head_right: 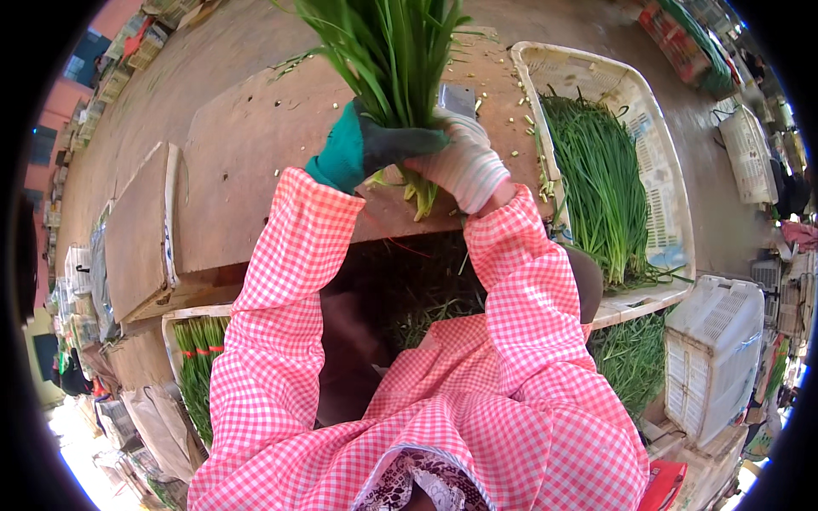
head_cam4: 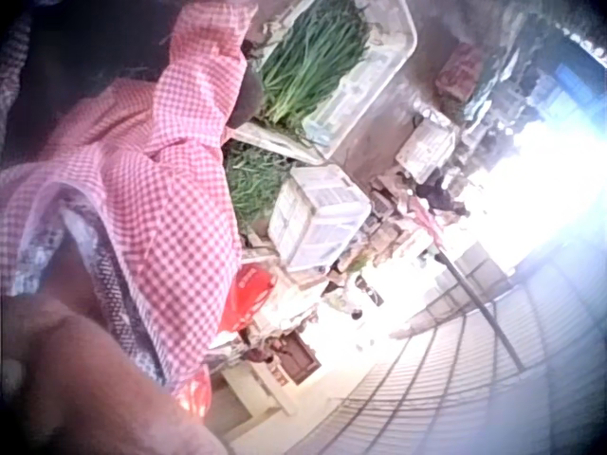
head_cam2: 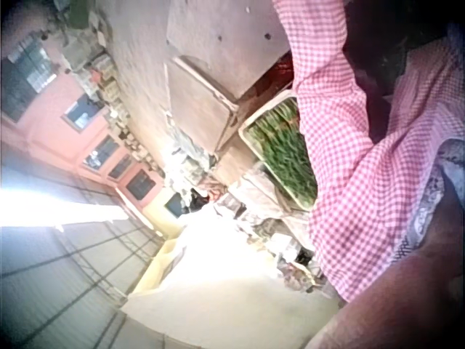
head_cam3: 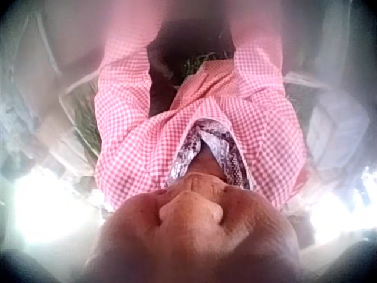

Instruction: The person bundles bunches of green leaves with red ties, cuts the ends off with a large knife on a wooden surface, and organizes the trimmed bundles into crates.

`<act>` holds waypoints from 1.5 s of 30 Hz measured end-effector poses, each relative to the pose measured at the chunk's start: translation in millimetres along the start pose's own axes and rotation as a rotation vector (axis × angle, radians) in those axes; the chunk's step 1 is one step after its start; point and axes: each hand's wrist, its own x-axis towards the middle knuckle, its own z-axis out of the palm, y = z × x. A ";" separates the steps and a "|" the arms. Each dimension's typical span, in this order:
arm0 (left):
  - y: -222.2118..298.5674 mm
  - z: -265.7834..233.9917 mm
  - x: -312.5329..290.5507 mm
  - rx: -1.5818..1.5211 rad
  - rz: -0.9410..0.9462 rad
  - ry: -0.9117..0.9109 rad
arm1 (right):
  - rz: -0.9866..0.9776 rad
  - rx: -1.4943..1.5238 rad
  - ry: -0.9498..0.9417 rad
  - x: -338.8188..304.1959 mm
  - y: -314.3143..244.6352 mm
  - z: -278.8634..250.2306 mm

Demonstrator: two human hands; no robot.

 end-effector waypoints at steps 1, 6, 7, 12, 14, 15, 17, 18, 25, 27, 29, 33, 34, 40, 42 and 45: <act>-5.8 0.4 4.5 -0.052 -0.110 0.106 | 0.005 -0.431 0.039 -0.5 -12.6 8.1; -24.8 -25.6 27.7 -0.284 -0.032 0.278 | -0.278 -0.830 0.151 -19.4 -34.2 22.0; -25.4 -40.2 33.0 -0.417 -0.006 0.212 | -0.345 -0.647 0.179 -24.7 -28.4 13.6; 35.1 -142.8 22.1 -0.572 0.064 -0.101 | -0.137 -0.767 0.326 -62.6 51.0 -40.4; 69.4 -179.0 0.0 -0.448 -0.037 -0.057 | 0.054 -0.670 0.228 -73.3 93.7 -32.8; 76.5 -185.3 -6.7 -0.379 -0.104 -0.029 | 0.333 -0.484 0.239 -81.9 112.3 -31.2; 87.4 -189.8 -25.1 -0.160 -0.143 0.092 | 0.376 -0.469 0.218 -88.3 137.7 -17.6; 80.9 -192.5 -31.0 -0.111 -0.172 0.131 | 0.421 -0.500 0.173 -87.1 145.1 -15.5; 2.6 -142.4 -38.3 0.404 -0.392 0.097 | 0.408 -0.423 0.185 -80.5 133.7 16.5; -28.0 -131.0 -28.9 0.568 -0.312 0.068 | 0.394 -0.341 0.216 -80.2 134.2 22.9; -42.3 -110.0 -10.4 0.591 -0.467 0.035 | 0.378 -0.233 0.263 -82.9 136.1 25.2; -90.0 -94.2 16.6 0.914 -0.521 -0.043 | 0.340 -0.045 0.339 -89.2 128.0 35.9; -91.7 -89.8 21.5 0.933 -0.560 -0.065 | 0.329 -0.019 0.326 -91.4 127.3 34.8; -101.9 -88.0 33.3 0.932 -0.581 -0.022 | 0.303 0.059 0.293 -95.9 131.1 49.8; -109.7 -91.5 39.3 0.984 -0.633 -0.036 | 0.254 -0.014 0.239 -96.3 138.9 60.4; -120.7 -85.7 48.3 1.050 -0.671 -0.066 | 0.084 -0.457 0.212 -93.7 164.4 63.8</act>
